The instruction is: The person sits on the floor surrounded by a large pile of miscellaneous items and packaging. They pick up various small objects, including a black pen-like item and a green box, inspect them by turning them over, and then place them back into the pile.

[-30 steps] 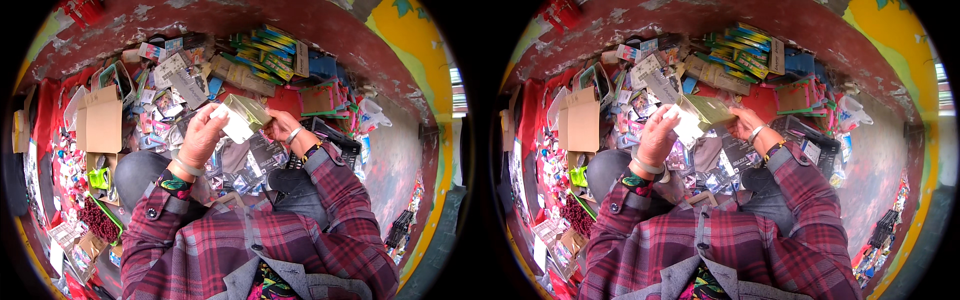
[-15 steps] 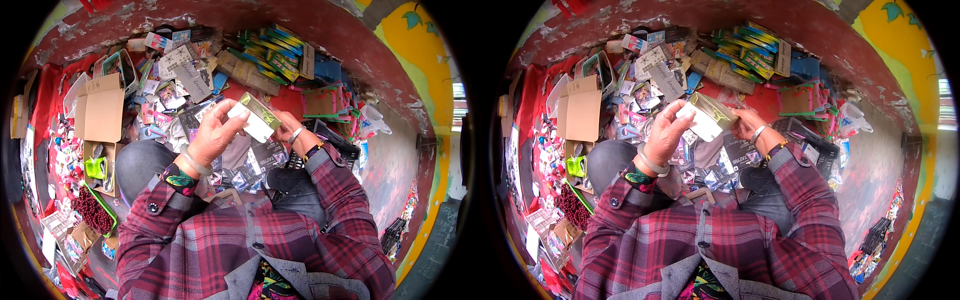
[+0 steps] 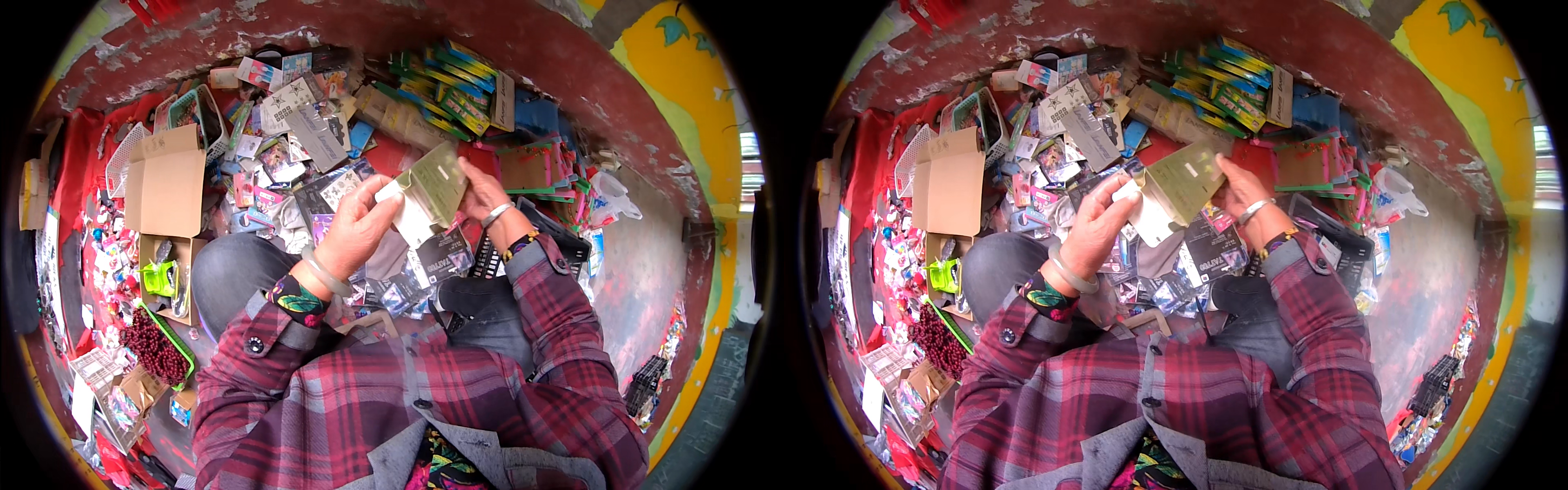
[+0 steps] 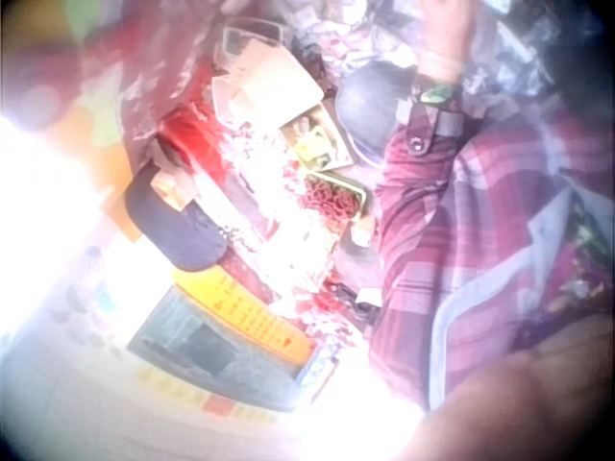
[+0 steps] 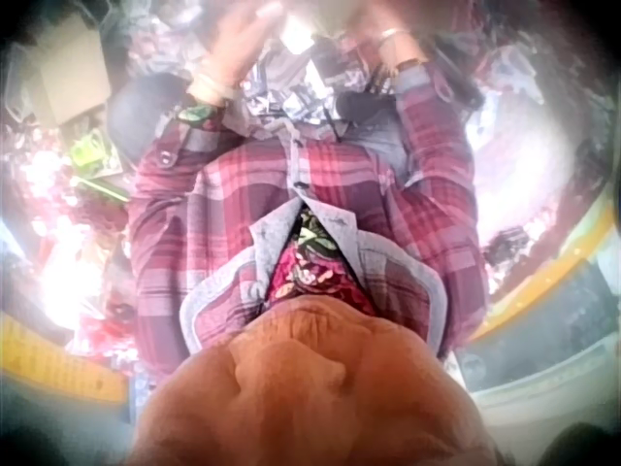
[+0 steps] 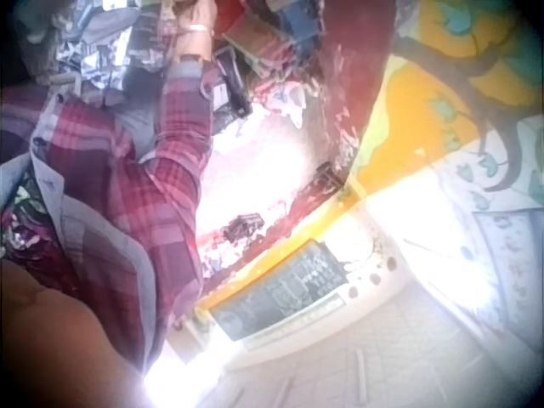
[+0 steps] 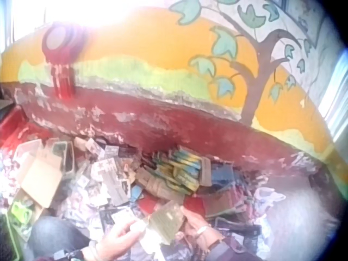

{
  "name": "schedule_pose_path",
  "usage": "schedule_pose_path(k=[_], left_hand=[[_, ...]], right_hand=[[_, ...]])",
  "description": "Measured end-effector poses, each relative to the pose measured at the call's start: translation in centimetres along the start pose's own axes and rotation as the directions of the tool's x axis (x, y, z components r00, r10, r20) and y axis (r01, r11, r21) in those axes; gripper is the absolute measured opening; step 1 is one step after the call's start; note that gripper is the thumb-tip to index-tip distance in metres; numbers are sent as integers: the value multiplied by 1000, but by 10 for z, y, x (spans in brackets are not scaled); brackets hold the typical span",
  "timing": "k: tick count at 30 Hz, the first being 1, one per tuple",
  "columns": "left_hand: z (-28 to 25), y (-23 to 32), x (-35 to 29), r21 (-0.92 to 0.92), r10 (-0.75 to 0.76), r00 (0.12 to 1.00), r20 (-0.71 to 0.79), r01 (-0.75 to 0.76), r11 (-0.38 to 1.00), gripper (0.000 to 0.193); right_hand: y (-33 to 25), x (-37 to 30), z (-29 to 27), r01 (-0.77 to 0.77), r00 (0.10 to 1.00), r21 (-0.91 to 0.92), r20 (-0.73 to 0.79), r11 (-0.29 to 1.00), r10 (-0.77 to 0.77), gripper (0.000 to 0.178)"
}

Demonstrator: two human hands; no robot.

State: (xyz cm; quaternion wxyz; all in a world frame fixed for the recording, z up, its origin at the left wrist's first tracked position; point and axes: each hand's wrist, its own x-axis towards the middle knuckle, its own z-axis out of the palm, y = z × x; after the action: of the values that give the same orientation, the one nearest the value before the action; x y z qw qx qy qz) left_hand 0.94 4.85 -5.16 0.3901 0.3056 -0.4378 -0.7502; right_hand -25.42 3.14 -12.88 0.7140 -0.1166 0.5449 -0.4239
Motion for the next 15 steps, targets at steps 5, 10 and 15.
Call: schedule_pose_path(k=[5,10,15], left_hand=[[-2,-23,-5,-278,-418,903,-102,377,883,35],[-5,-43,-10,-275,-521,842,-139,472,837,43],[-16,-72,-10,-78,-436,806,-401,444,893,62]], right_hand=[[-45,-18,-24,188,976,-80,124,979,-177,31],[-35,-15,-24,95,992,-252,102,963,-72,31],[-9,6,-24,-113,988,-399,54,910,146,32]])
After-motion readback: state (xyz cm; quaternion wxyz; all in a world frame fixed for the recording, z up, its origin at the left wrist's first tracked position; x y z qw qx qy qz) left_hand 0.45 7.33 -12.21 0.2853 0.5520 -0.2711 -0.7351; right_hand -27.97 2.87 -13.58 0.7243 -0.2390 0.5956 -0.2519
